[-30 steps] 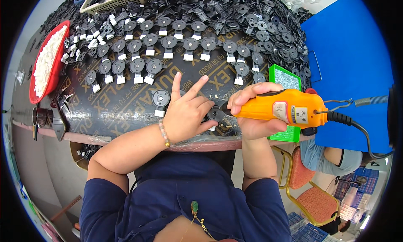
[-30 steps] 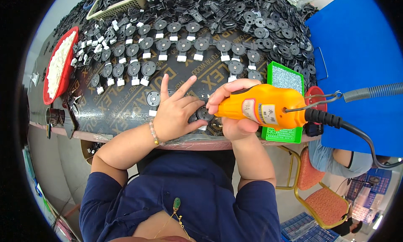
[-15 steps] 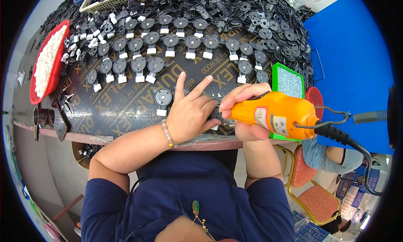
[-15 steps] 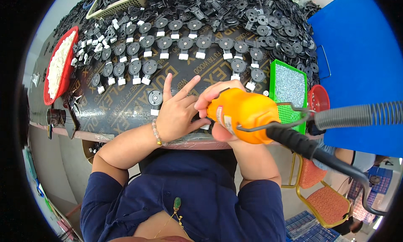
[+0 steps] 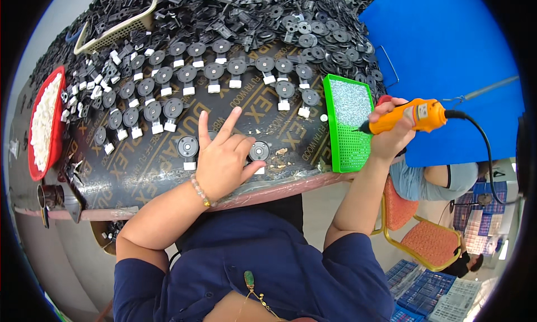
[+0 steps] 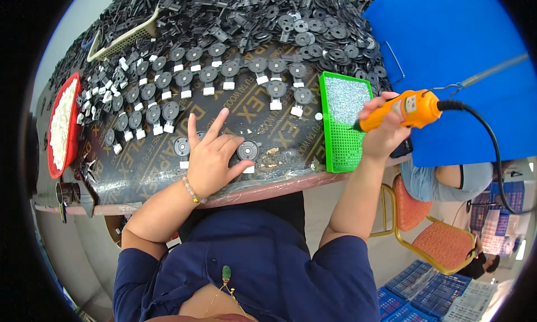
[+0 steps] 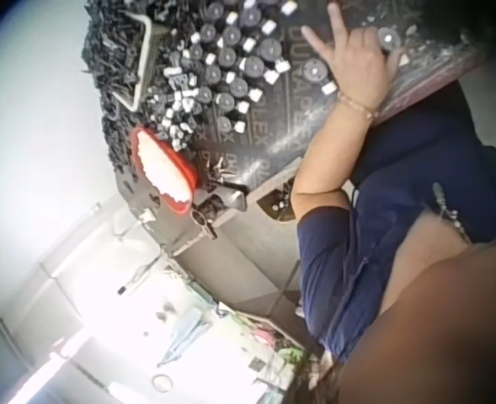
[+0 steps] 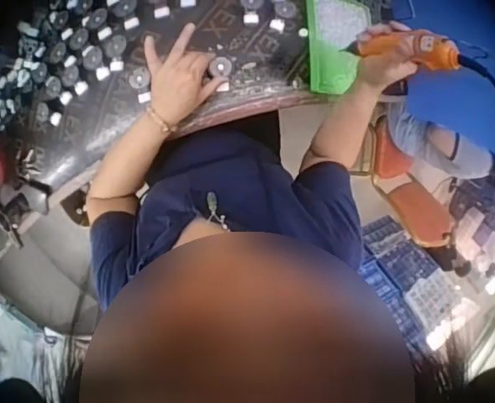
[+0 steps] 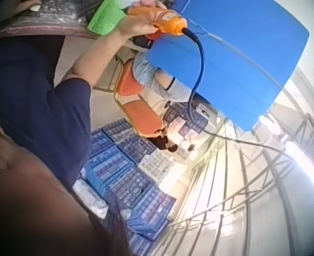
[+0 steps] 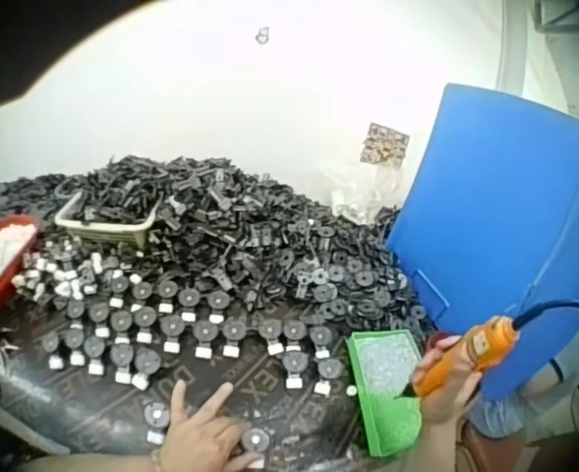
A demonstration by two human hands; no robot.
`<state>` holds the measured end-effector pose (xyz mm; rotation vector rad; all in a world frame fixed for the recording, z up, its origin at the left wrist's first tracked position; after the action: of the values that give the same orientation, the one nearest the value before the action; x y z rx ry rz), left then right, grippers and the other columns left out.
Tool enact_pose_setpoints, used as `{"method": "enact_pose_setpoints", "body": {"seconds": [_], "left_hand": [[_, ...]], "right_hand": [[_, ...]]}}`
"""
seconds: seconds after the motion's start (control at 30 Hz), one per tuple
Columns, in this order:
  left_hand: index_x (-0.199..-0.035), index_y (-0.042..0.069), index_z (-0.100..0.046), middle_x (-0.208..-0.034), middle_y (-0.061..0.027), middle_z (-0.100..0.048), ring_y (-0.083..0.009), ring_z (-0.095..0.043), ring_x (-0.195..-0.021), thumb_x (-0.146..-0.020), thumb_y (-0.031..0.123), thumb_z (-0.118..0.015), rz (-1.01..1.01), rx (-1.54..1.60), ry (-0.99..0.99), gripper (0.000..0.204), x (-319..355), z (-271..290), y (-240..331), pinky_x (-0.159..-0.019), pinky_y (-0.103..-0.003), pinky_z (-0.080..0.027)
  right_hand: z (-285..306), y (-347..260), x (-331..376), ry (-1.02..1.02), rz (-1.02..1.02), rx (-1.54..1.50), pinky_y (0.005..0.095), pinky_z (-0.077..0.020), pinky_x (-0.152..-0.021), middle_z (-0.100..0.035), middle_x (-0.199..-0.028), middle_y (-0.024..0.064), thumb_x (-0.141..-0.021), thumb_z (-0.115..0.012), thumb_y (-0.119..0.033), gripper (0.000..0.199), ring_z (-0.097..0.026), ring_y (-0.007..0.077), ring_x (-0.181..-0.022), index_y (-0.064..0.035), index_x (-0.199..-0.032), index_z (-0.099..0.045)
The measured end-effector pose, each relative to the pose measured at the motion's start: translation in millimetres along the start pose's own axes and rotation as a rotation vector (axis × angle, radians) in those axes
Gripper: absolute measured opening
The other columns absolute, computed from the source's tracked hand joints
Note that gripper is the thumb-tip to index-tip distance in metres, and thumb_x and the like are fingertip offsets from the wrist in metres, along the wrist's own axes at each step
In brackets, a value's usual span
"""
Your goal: Assembling small electronic components using an electric screwdriver at a workbench.
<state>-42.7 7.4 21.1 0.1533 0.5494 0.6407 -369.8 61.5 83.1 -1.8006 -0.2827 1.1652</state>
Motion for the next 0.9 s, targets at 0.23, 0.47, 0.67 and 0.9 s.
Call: {"method": "enact_pose_setpoints", "body": {"seconds": [0.23, 0.47, 0.67, 0.9], "left_hand": [[-0.100, 0.008, -0.074, -0.093, -0.0036, -0.069, -0.0277, -0.045, -0.144, -0.075, 0.043, -0.082, 0.003, -0.009, 0.027, 0.044, 0, 0, 0, -0.117, -0.073, -0.008], [-0.103, 0.008, -0.075, -0.095, -0.0038, -0.070, -0.0278, -0.045, -0.143, -0.075, 0.043, -0.083, 0.010, -0.013, 0.010, 0.046, 0, -1, 1, -0.117, -0.073, -0.008], [-0.108, 0.011, -0.074, -0.104, -0.0008, -0.073, -0.0293, -0.042, -0.146, -0.075, 0.045, -0.082, 0.018, -0.004, 0.011, 0.048, -1, 0, 1, -0.118, -0.071, 0.000], [-0.111, 0.014, -0.074, -0.107, 0.0013, -0.073, -0.0276, -0.041, -0.147, -0.075, 0.040, -0.082, 0.004, -0.001, -0.031, 0.045, 1, 0, -2, -0.116, -0.074, -0.002]], "right_hand": [[39, 30, -9, 0.132, 0.038, 0.081, 0.0302, -0.0507, -0.057, -0.063, -0.078, 0.0104, -0.086, -0.064, -0.074, 0.080, -0.059, 0.0180, -0.060, 0.0000, -0.112, -0.053], [41, 32, -6, 0.144, 0.033, 0.083, 0.0313, -0.0511, -0.059, -0.063, -0.079, 0.0112, -0.085, -0.064, -0.076, 0.082, -0.059, 0.0192, -0.061, 0.0002, -0.113, -0.053], [41, 23, -6, 0.164, 0.029, 0.021, 0.0314, -0.0515, -0.058, -0.063, -0.079, 0.0108, -0.084, -0.065, -0.076, 0.082, -0.060, 0.0198, -0.060, -0.0001, -0.114, -0.053], [-32, -35, 25, -0.061, 0.058, -0.422, 0.0340, -0.0534, -0.058, -0.065, -0.084, 0.0137, -0.076, -0.066, -0.082, 0.091, -0.064, 0.0227, -0.064, -0.0038, -0.120, -0.054]]}}
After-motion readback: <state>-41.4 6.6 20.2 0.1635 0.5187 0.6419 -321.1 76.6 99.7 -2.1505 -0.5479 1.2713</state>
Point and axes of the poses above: each hand's wrist, its own x-axis away from the middle knuckle, its own z-axis out of the back of the hand, y = z × x, the point moved 4 cm from there along -x, towards the middle knuckle
